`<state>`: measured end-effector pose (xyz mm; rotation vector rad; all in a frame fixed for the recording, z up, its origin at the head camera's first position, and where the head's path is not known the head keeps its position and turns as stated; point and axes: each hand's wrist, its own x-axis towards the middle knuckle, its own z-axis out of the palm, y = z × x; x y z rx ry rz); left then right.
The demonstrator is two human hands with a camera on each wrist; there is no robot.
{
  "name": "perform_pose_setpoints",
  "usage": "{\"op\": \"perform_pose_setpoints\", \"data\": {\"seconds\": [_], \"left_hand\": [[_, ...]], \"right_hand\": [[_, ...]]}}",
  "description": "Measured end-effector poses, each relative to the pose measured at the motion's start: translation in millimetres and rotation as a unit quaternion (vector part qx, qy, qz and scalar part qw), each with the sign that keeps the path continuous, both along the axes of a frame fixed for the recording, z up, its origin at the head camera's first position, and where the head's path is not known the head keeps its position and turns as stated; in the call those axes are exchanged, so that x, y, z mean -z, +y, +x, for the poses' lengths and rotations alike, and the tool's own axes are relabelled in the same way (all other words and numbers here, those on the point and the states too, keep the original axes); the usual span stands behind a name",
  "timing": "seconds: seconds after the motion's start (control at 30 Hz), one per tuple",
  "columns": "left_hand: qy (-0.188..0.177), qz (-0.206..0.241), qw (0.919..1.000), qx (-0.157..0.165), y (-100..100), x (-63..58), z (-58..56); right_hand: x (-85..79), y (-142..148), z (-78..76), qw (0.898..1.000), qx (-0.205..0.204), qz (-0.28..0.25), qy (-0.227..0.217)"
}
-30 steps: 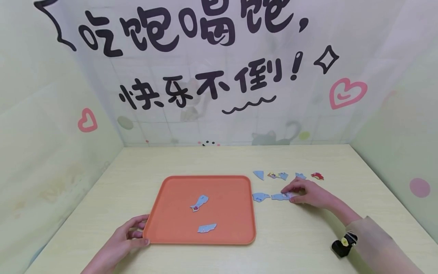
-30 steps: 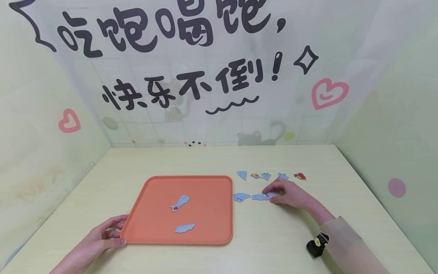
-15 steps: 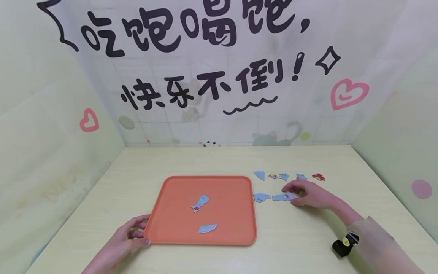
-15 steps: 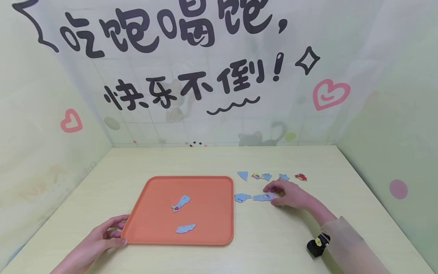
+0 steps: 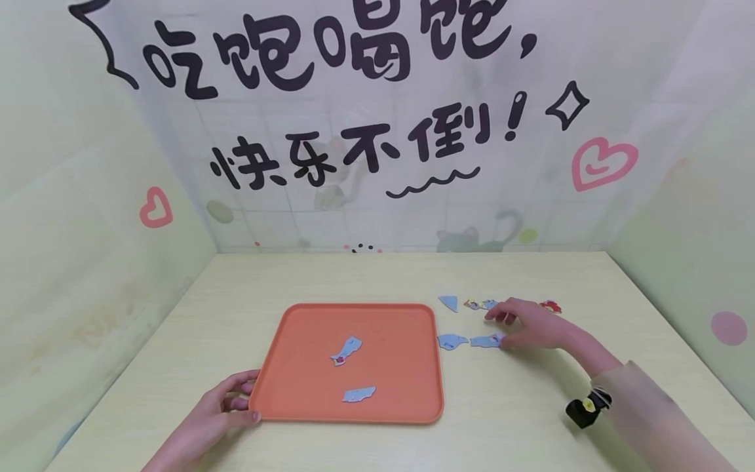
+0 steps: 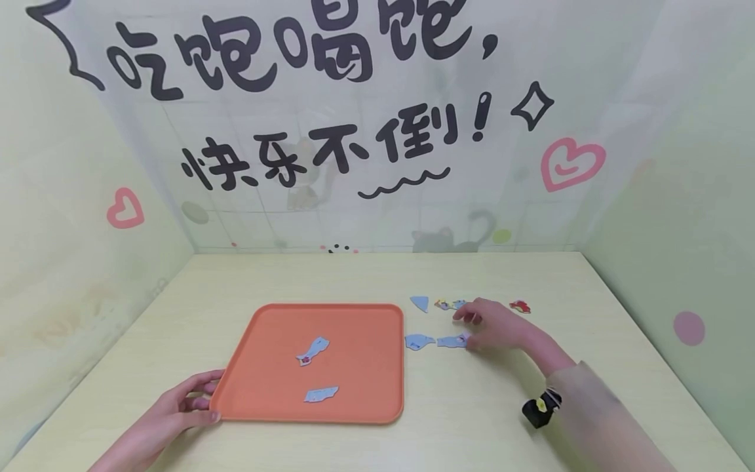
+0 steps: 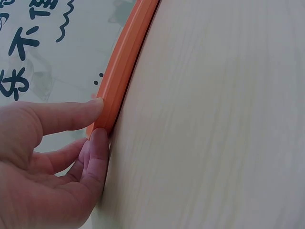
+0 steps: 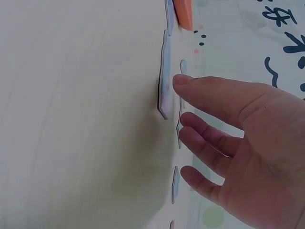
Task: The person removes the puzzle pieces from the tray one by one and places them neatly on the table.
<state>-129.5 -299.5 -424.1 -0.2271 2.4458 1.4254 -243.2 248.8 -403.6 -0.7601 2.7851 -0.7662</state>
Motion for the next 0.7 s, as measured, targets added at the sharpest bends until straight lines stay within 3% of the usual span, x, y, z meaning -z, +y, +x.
{"op": "perform_pose_setpoints", "data": {"seconds": [0.3,0.7], "left_hand": [[0.005,-0.005,1.0,0.001,0.6,-1.5,-1.4],[0.0,-0.011,0.9999,-0.005,0.7,0.0,-2.4]], "right_hand": [[-13.9,-26.8,-15.1,1.0,-0.017,-0.006,0.017],[-22.5,-96.6,-39.0,0.996,-0.06,-0.06,0.021]]}}
